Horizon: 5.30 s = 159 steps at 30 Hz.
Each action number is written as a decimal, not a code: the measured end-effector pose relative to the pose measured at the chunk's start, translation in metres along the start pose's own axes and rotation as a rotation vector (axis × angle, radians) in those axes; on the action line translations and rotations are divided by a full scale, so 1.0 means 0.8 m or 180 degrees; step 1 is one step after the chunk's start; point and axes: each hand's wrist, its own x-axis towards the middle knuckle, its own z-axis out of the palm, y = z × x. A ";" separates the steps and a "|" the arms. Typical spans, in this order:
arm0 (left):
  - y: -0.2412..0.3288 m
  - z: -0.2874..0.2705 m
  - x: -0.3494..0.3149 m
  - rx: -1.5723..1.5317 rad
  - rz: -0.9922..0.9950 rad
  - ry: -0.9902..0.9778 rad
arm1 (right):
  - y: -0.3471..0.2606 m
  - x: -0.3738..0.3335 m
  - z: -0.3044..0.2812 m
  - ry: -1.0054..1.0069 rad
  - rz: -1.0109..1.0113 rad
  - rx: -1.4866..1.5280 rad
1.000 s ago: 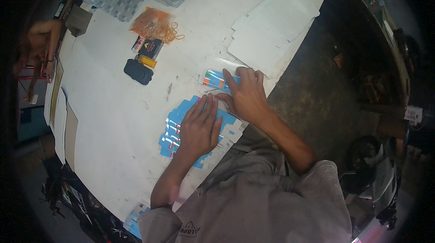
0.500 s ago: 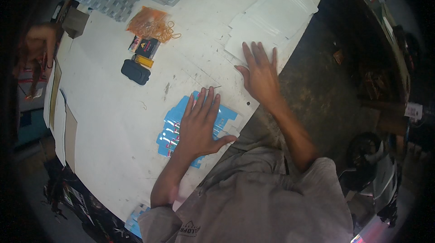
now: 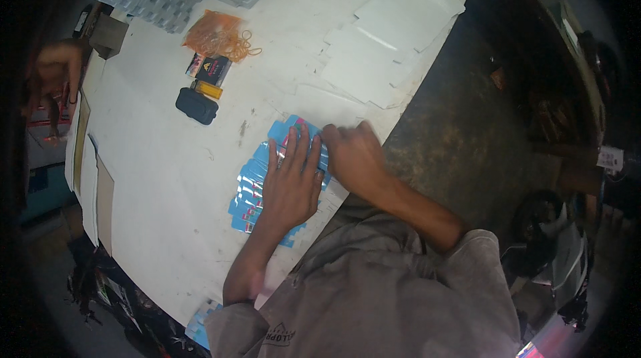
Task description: The person inserts small blue packets into white paper sleeves at a table, then stacks and bundles the completed units with rubber bands. The person also moves stacks of finished packets and handles cardboard sheets on the table.
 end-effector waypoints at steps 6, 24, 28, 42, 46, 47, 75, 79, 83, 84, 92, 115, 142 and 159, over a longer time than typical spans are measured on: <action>-0.006 -0.010 0.009 -0.0230 0.0127 0.0069 | 0.014 0.027 -0.027 0.0906 -0.0347 0.0357; -0.001 -0.001 -0.004 -0.0051 0.0256 0.0335 | 0.004 -0.006 -0.011 -0.0854 0.0981 0.2882; -0.007 0.004 -0.011 -0.0293 0.0189 0.0347 | -0.025 0.000 -0.032 -0.0251 0.0282 0.1194; -0.002 -0.006 -0.032 -0.0266 -0.0217 0.0439 | 0.012 -0.030 -0.012 0.0333 -0.0593 0.0105; 0.004 -0.011 -0.035 -0.0184 -0.0237 0.0304 | 0.016 -0.032 -0.003 0.0055 -0.0422 0.0490; 0.004 -0.013 -0.034 -0.0287 -0.0248 0.0265 | 0.015 -0.029 -0.003 -0.0062 -0.0271 0.0739; -0.010 0.003 -0.016 -0.0454 0.0014 -0.0063 | 0.006 0.020 -0.011 0.0525 -0.0835 -0.0011; 0.001 -0.001 -0.016 -0.0605 -0.0222 0.0350 | -0.002 0.017 -0.004 0.0438 -0.0457 0.0399; 0.005 -0.010 -0.018 0.0477 0.0005 -0.0333 | -0.022 -0.003 -0.001 -0.0926 0.0326 0.1113; -0.002 -0.010 -0.015 0.0300 0.0066 -0.0374 | -0.008 0.003 0.000 -0.0519 0.0223 0.0776; -0.001 -0.013 -0.013 -0.0582 0.0036 -0.0200 | 0.076 0.044 -0.027 0.0377 -0.0257 0.0079; -0.003 0.004 -0.007 -0.0657 0.0061 0.0173 | 0.053 0.050 -0.018 0.0985 -0.0726 0.0031; 0.001 -0.014 0.000 -0.0471 0.0035 -0.0109 | 0.097 0.042 -0.022 0.0906 -0.1024 -0.0065; 0.001 -0.013 -0.001 -0.0093 0.0138 -0.0164 | 0.034 0.049 -0.022 0.0578 -0.0243 -0.1205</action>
